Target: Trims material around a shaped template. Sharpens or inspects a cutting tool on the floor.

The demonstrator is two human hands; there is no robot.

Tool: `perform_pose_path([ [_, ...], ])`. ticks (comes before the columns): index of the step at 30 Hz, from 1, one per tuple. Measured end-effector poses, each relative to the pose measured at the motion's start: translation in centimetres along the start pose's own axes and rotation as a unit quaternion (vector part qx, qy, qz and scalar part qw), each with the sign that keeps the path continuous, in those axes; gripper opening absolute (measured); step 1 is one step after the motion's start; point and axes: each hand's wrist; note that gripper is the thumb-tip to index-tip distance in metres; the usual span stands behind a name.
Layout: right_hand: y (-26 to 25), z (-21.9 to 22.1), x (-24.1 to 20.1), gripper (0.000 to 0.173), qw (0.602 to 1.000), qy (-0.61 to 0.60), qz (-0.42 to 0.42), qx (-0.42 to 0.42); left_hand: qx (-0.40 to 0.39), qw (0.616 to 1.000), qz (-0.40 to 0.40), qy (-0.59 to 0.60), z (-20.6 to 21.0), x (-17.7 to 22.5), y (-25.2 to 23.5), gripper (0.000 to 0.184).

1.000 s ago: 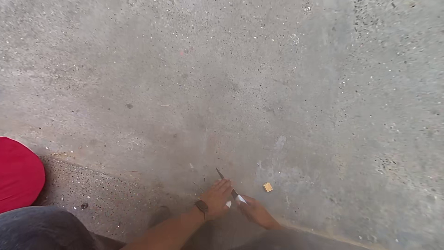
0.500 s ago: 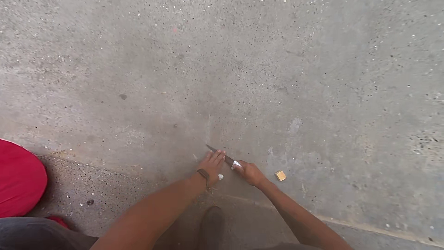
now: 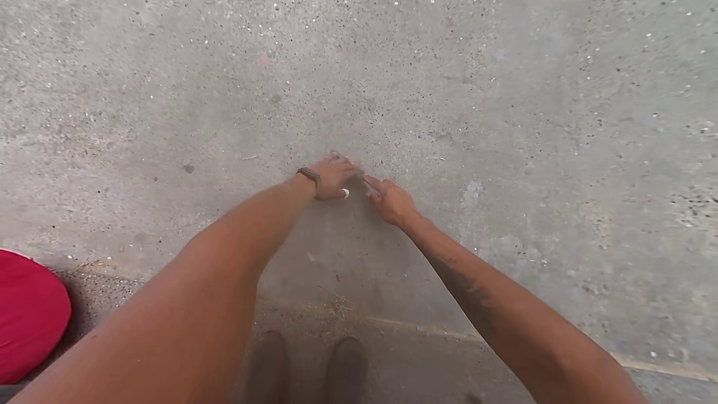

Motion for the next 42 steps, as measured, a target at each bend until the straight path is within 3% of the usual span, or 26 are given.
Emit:
perform_pose_path([
  [3,1.8,4.0,-0.9,0.047,1.000,-0.026,-0.016,0.000,-0.008,0.999,0.008,0.033,3.0,0.3,2.0,0.065],
  [7,7.1,9.0,-2.0,0.048,0.997,-0.071,-0.002,-0.005,-0.034,0.997,0.025,0.066,7.6,4.2,4.6,0.064],
  [10,14.2,12.0,-1.2,0.046,0.994,-0.099,-0.005,-0.038,-0.082,0.992,0.055,0.075,10.3,9.7,7.8,0.065],
  [12,19.5,14.3,-0.3,0.046,0.982,-0.169,0.010,-0.080,-0.073,0.990,0.062,0.103,13.8,14.9,10.5,0.068],
  [14,24.3,16.0,0.8,0.051,0.944,-0.304,0.023,-0.124,-0.048,0.983,0.064,0.166,17.9,19.8,12.7,0.085],
  [16,27.2,15.9,1.0,0.057,0.861,-0.481,0.050,-0.160,-0.023,0.977,0.078,0.196,19.8,22.5,13.5,0.102],
  [18,28.3,15.7,1.9,0.053,0.776,-0.584,0.074,-0.226,-0.028,0.977,0.095,0.191,20.6,23.2,13.5,0.109],
  [20,27.6,15.5,3.3,0.049,0.744,-0.604,0.070,-0.275,-0.051,0.977,0.099,0.181,20.6,22.8,13.0,0.113],
  [24,21.4,13.7,4.6,0.043,0.785,-0.560,0.052,-0.259,-0.081,0.987,0.057,0.125,18.2,19.5,9.6,0.112],
  [30,10.9,9.3,2.4,0.036,0.880,-0.450,0.072,-0.134,-0.046,0.999,0.008,0.024,13.0,11.0,4.0,0.110],
  [33,4.9,6.3,0.9,0.040,0.948,-0.313,0.056,-0.030,-0.005,1.000,0.027,0.012,7.7,4.5,1.2,0.088],
  [36,1.6,4.2,0.4,0.042,0.984,-0.170,-0.049,0.016,0.012,0.996,0.084,-0.008,3.4,-1.7,1.7,0.059],
  [39,2.2,6.6,-1.3,0.044,0.994,-0.083,-0.067,0.031,-0.016,0.996,0.092,-0.008,5.1,-2.1,4.0,0.047],
  [42,6.8,10.1,-2.5,0.045,0.997,-0.072,-0.035,0.018,-0.026,0.997,0.074,0.013,9.2,2.2,6.6,0.048],
])
Point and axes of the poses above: each hand's wrist, its own y-axis away from the middle knuckle, its own z-axis out of the palm, x = y × z, and after that the axes turned 7 degrees about -x, right-handed
